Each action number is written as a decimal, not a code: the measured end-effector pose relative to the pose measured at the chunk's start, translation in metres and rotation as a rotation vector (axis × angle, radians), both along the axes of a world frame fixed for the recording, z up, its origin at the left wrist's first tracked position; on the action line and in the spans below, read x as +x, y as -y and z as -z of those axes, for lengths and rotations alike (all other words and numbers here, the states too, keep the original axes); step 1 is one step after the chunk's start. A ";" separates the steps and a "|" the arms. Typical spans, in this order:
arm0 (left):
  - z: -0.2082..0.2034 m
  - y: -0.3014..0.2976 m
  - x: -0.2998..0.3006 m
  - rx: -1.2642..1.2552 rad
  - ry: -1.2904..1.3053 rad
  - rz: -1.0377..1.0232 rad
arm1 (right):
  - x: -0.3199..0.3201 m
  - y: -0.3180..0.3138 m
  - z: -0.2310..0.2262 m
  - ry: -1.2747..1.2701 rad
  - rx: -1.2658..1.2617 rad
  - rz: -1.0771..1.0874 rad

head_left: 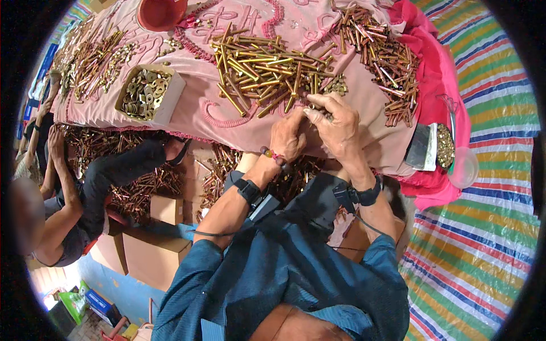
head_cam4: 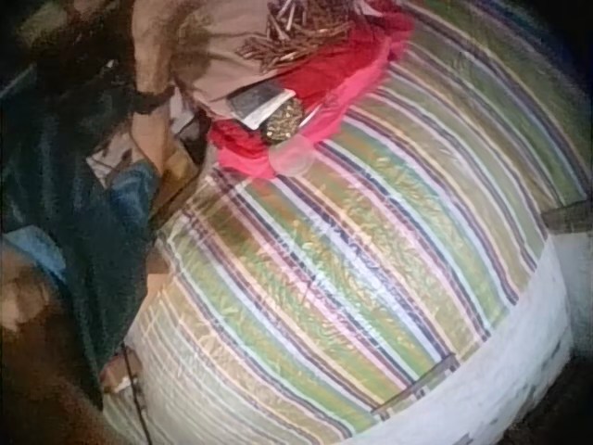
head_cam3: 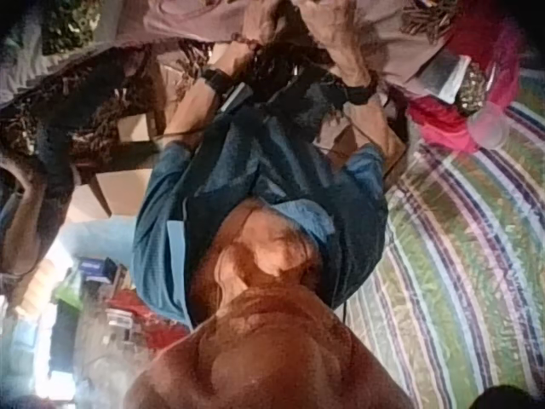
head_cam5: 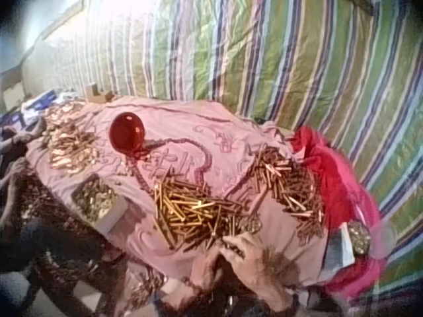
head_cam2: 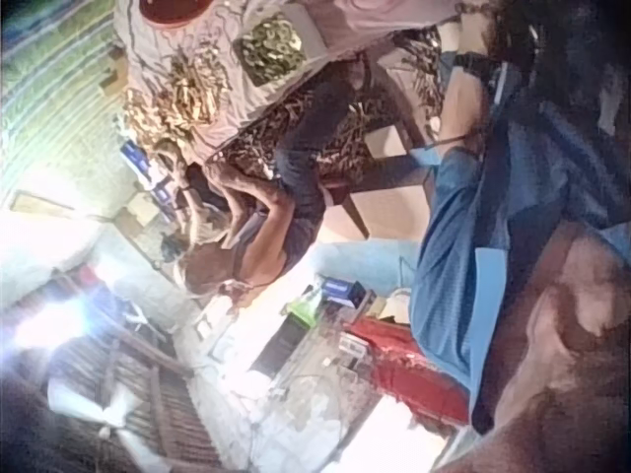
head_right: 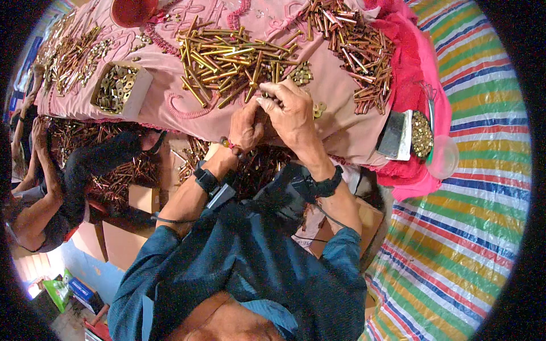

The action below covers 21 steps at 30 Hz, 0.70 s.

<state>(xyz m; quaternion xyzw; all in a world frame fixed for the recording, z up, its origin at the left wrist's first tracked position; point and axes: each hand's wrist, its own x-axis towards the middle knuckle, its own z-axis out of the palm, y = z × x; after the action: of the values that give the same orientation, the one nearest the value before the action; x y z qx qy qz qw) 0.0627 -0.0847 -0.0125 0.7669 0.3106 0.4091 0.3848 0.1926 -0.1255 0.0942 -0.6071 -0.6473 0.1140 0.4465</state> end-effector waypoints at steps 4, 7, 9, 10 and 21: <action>0.006 -0.001 0.002 -0.051 -0.013 0.007 | 0.003 0.001 -0.002 0.122 -0.042 -0.017; 0.001 -0.002 0.002 -0.027 0.058 0.016 | 0.007 0.000 -0.002 0.116 -0.058 -0.045; 0.007 -0.002 0.002 -0.054 0.040 0.013 | 0.009 -0.003 0.004 0.111 -0.012 -0.047; 0.002 -0.002 0.002 -0.049 0.034 0.005 | 0.008 -0.003 0.004 0.104 -0.021 -0.039; 0.005 -0.002 0.002 -0.031 0.002 -0.012 | 0.012 -0.001 0.010 -0.056 -0.061 -0.030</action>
<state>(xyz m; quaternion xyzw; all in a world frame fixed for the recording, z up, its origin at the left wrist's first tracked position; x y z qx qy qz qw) 0.0646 -0.0824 -0.0173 0.7586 0.3212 0.4072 0.3944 0.2041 -0.1243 0.0839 -0.6072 -0.6398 0.1575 0.4439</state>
